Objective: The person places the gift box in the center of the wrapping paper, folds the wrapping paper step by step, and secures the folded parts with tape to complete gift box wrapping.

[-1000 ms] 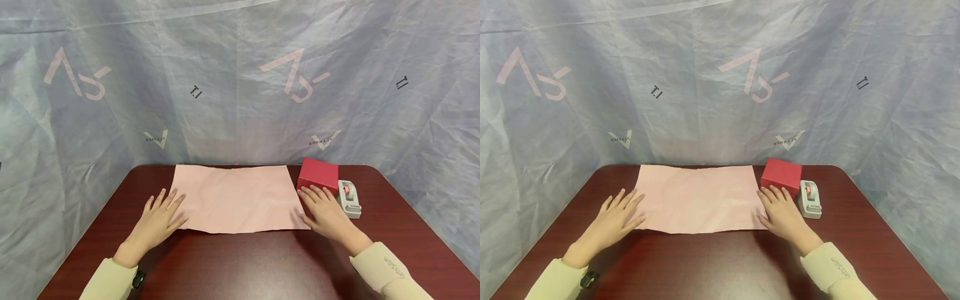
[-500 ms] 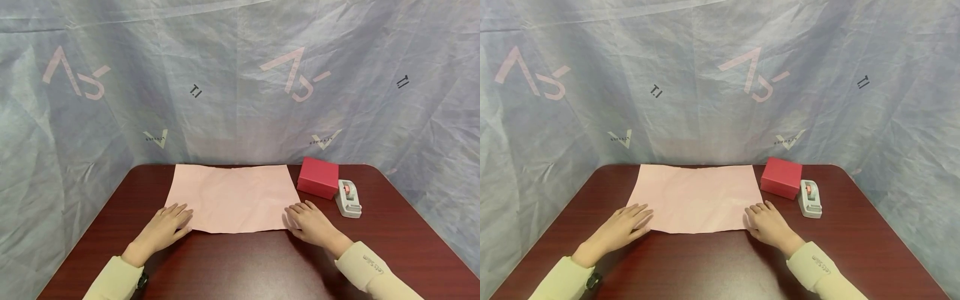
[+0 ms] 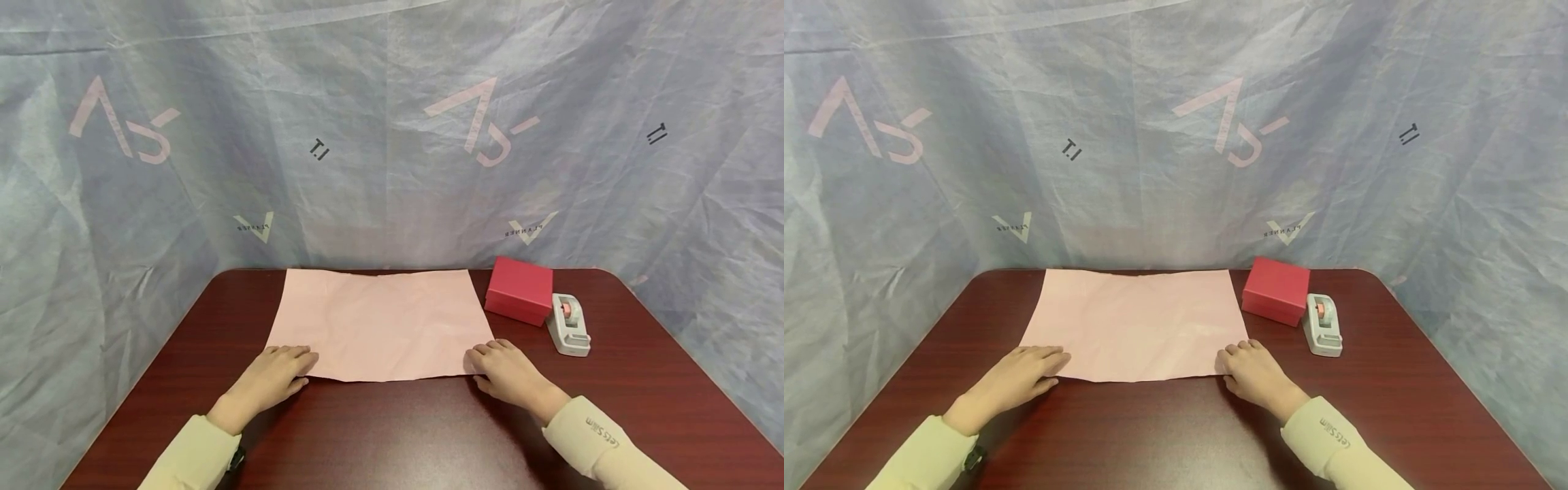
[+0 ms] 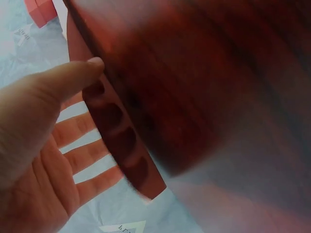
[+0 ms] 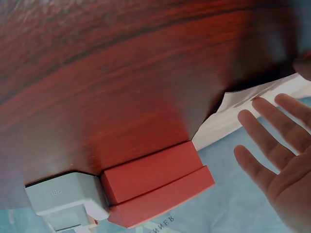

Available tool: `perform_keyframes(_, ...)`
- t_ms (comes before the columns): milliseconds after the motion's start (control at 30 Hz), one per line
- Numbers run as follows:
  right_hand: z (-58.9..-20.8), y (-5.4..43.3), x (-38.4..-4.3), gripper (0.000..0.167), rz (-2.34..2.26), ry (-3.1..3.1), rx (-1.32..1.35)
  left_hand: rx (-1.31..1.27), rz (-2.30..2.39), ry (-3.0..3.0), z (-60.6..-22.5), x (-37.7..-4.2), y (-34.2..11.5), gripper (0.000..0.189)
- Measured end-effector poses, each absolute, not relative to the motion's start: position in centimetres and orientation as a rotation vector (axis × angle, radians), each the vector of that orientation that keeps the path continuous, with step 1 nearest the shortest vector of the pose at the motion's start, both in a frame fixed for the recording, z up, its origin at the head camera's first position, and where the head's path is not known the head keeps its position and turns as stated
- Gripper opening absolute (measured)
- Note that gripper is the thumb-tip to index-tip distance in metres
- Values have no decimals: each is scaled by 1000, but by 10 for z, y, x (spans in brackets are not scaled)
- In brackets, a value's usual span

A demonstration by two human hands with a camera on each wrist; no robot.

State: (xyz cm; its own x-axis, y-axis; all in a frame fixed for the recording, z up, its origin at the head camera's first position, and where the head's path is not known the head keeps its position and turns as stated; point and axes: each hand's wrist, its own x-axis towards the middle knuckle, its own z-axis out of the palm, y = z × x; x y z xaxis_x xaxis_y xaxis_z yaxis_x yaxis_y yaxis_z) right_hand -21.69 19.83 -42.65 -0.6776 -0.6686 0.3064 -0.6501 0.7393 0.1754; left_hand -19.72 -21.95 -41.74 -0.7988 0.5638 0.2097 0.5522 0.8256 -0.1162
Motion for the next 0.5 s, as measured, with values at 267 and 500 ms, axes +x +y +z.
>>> perform_keyframes(267,-432,198,-218,16,-103,-2503,1008,-875,101,-2729,-420,-197,-220,35)
perform_keyframes(500,-433,199,-218,19,-117,-2452,991,-880,122,-2707,-421,-199,-219,33)
